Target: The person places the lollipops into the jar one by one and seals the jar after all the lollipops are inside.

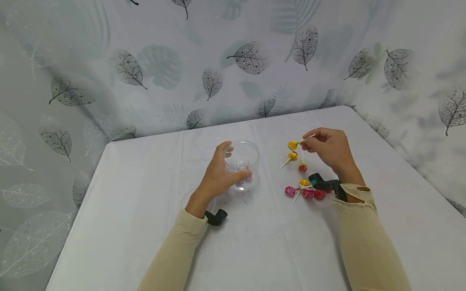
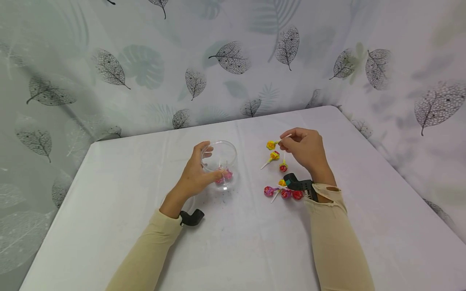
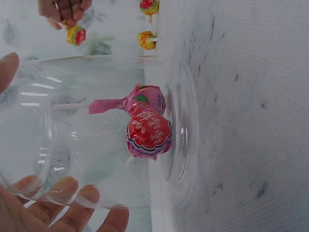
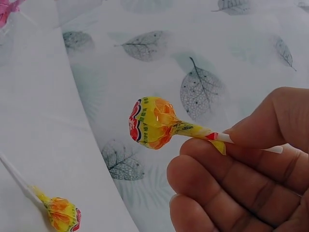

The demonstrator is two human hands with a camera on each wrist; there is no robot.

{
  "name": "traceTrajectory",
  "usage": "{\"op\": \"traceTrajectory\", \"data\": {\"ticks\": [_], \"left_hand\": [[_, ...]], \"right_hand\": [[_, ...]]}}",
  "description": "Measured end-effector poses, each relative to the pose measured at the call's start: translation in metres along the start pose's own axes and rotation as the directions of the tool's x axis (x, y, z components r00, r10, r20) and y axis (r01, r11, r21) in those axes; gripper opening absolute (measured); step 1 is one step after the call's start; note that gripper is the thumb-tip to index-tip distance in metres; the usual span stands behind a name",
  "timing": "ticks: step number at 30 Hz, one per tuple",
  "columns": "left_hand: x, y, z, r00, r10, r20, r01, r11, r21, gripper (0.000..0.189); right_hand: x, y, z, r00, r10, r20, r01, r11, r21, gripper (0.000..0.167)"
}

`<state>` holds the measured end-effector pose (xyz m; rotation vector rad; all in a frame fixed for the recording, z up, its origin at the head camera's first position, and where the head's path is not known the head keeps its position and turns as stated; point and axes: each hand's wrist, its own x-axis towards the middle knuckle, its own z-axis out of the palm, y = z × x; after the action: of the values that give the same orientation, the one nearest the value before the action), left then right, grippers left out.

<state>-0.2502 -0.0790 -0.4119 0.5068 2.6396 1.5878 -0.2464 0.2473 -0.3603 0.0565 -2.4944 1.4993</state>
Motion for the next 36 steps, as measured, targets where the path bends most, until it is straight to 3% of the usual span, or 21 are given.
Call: {"op": "traceTrajectory", "data": {"ticks": [36], "left_hand": [[-0.001,-0.001,0.001,1.0,-0.002,-0.01,0.002,1.0,0.02,0.104]], "right_hand": [[-0.001,-0.01,0.013,0.992,-0.12,-0.036,0.123,0.99,0.073,0.018]]}}
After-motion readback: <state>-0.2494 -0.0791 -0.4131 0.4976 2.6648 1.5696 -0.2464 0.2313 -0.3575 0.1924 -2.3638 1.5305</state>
